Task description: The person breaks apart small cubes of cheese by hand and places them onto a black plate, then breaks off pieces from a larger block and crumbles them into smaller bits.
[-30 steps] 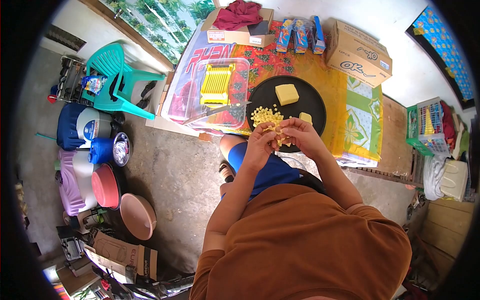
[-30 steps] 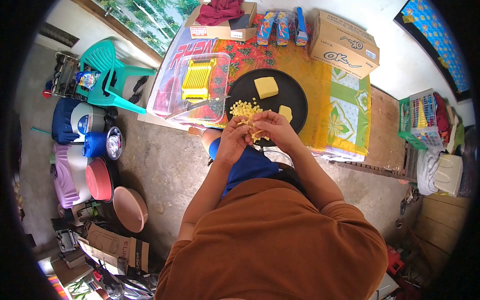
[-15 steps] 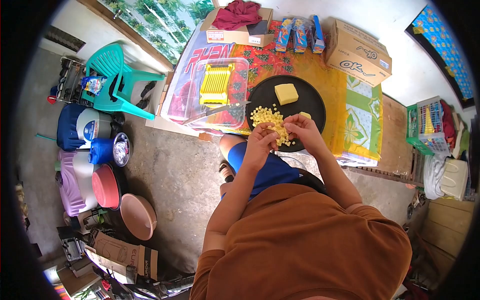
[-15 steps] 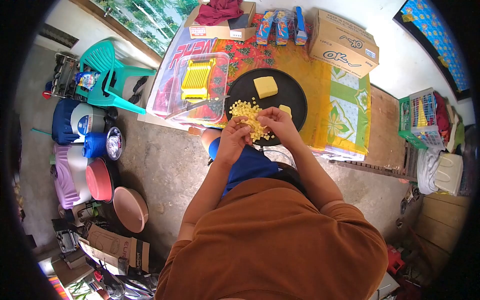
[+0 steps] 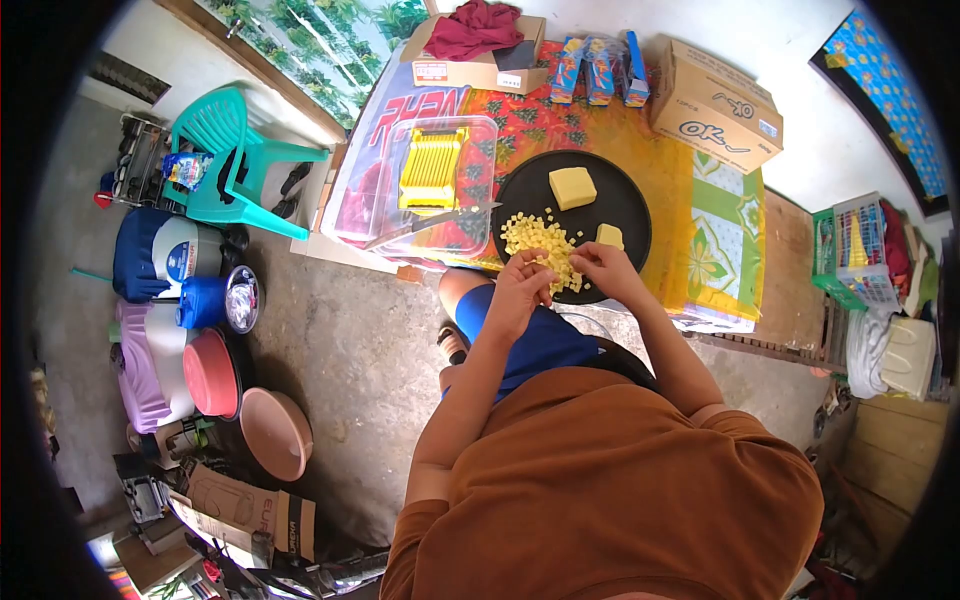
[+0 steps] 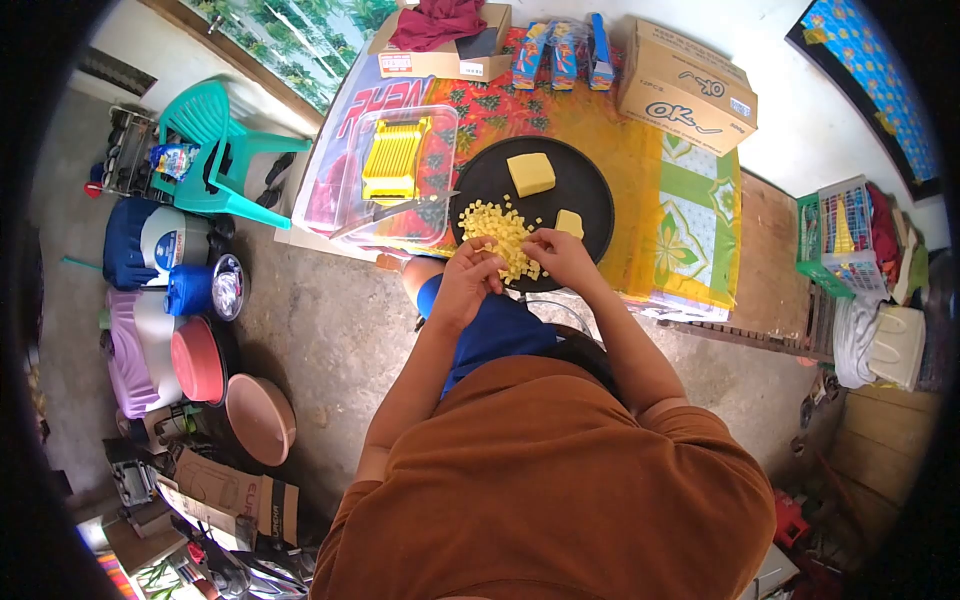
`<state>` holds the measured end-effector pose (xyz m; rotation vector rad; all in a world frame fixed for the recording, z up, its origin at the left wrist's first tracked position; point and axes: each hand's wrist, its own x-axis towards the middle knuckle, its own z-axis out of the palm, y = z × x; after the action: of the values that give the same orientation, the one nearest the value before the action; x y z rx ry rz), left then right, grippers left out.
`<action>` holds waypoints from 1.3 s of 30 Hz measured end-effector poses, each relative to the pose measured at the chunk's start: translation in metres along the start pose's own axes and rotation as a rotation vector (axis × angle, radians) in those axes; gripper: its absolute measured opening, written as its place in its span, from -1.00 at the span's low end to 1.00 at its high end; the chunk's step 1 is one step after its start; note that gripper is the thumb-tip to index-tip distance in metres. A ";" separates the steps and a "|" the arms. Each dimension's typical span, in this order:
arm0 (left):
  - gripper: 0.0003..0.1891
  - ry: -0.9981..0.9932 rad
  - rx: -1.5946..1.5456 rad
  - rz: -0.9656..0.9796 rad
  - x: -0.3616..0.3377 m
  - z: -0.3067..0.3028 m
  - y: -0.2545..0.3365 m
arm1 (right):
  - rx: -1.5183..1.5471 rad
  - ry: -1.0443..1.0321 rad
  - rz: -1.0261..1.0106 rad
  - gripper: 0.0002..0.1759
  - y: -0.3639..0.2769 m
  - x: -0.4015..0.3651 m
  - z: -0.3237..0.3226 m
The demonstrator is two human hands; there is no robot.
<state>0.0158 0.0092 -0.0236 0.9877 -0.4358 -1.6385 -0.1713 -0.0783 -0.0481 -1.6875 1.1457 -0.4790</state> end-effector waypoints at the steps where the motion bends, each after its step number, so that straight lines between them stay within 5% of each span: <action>1: -0.61 -0.019 -0.001 -0.016 0.000 0.001 0.000 | 0.144 -0.082 0.012 -0.69 -0.011 -0.003 -0.003; 6: -0.61 -0.068 -0.009 -0.029 -0.006 0.010 0.005 | 0.526 -0.281 -0.038 -0.68 -0.046 -0.019 -0.012; 9: -0.61 -0.081 0.005 -0.040 -0.006 0.010 0.006 | 0.304 -0.228 -0.080 -0.69 -0.052 -0.023 -0.016; 27: -0.57 -0.108 0.047 -0.062 -0.008 0.011 0.008 | 0.066 -0.149 -0.212 -0.81 -0.058 -0.028 -0.019; 39: -0.60 -0.112 -0.033 -0.067 -0.018 0.028 0.021 | 0.212 0.108 -0.331 -0.79 -0.061 -0.026 -0.008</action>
<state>0.0078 0.0130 0.0145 0.8975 -0.4538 -1.7614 -0.1607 -0.0567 0.0145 -1.6847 0.8573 -0.8772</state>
